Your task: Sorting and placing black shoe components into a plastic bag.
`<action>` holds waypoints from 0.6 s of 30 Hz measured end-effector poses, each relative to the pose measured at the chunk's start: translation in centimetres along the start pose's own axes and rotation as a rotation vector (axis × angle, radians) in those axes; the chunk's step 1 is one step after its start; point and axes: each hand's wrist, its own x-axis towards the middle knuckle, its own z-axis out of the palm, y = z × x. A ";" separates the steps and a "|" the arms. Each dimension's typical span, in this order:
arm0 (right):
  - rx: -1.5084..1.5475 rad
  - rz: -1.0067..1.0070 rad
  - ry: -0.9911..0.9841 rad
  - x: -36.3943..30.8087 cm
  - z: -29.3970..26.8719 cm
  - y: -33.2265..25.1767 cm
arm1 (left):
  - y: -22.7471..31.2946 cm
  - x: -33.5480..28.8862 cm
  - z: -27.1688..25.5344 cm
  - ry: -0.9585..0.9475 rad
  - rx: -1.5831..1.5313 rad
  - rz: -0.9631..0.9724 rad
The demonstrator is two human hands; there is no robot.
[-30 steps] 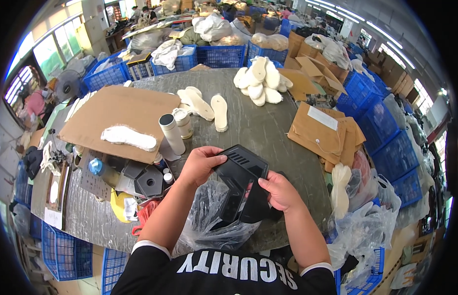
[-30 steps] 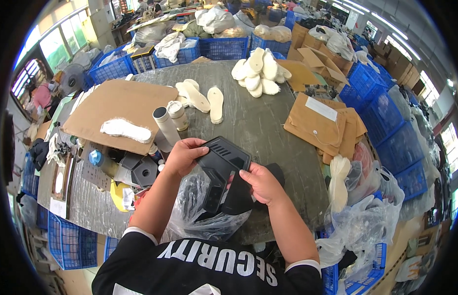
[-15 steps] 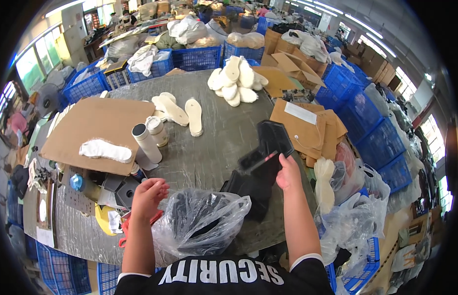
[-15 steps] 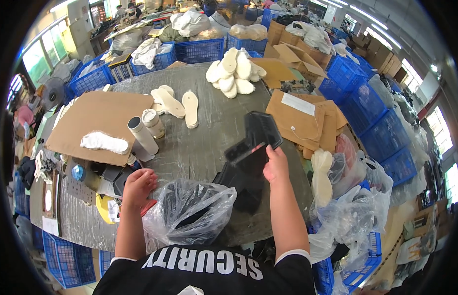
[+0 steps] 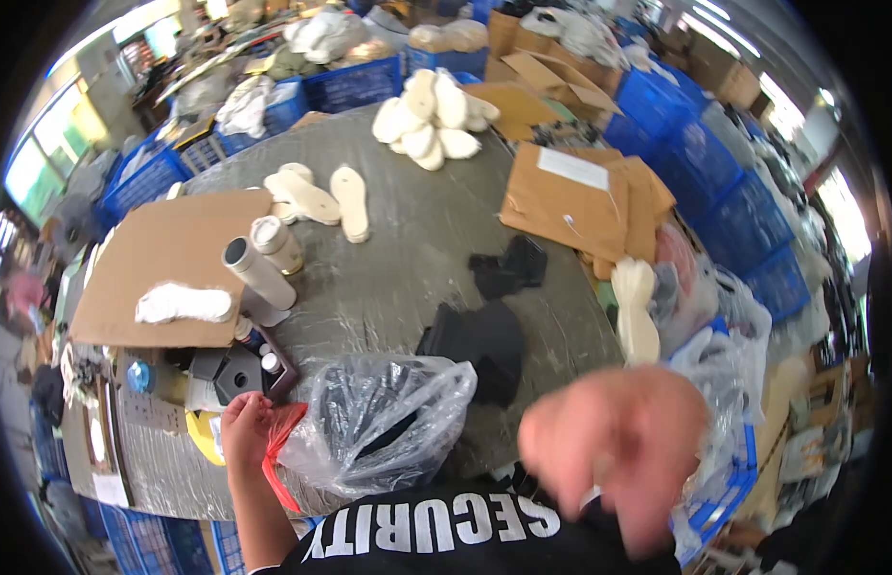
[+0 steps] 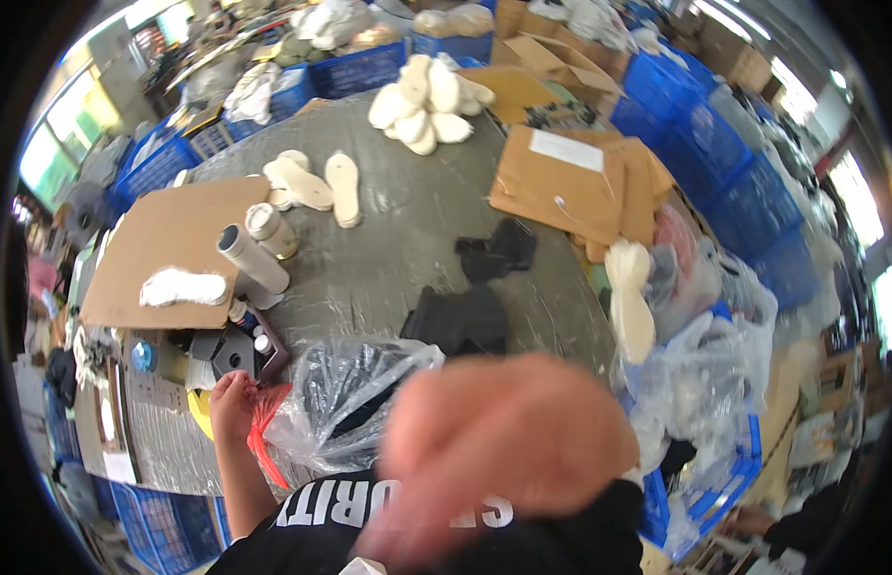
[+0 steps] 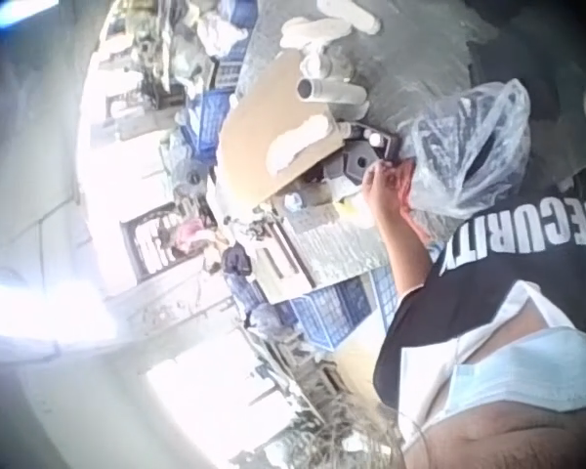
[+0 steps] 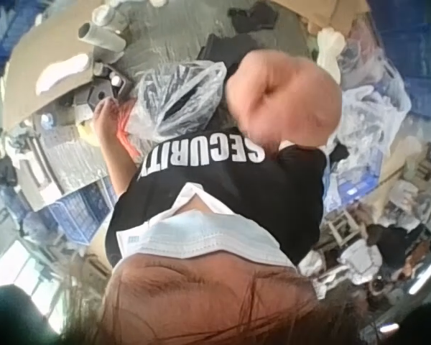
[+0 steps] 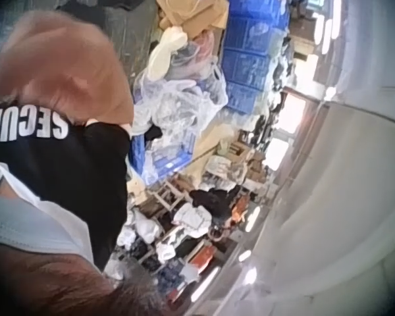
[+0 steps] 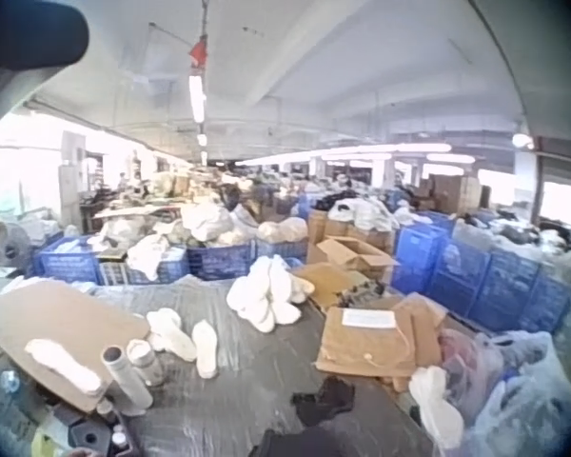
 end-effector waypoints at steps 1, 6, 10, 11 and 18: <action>0.007 -0.004 0.025 0.5 -0.4 0.4 | 0.1 -0.2 -0.3 -0.005 0.021 -0.015; -0.022 -0.070 0.028 0.0 -0.6 -0.8 | 0.8 -0.1 2.2 -0.079 0.085 0.009; -0.016 -0.125 -0.033 -1.1 0.3 -1.9 | 0.6 -0.2 1.8 -0.151 0.221 0.039; -0.003 -0.139 -0.057 -1.3 0.3 -1.8 | 0.6 -0.5 1.4 -0.138 0.227 0.041; 0.033 -0.228 -0.191 -1.4 1.0 -2.5 | 0.8 -3.0 0.8 -0.619 0.810 0.102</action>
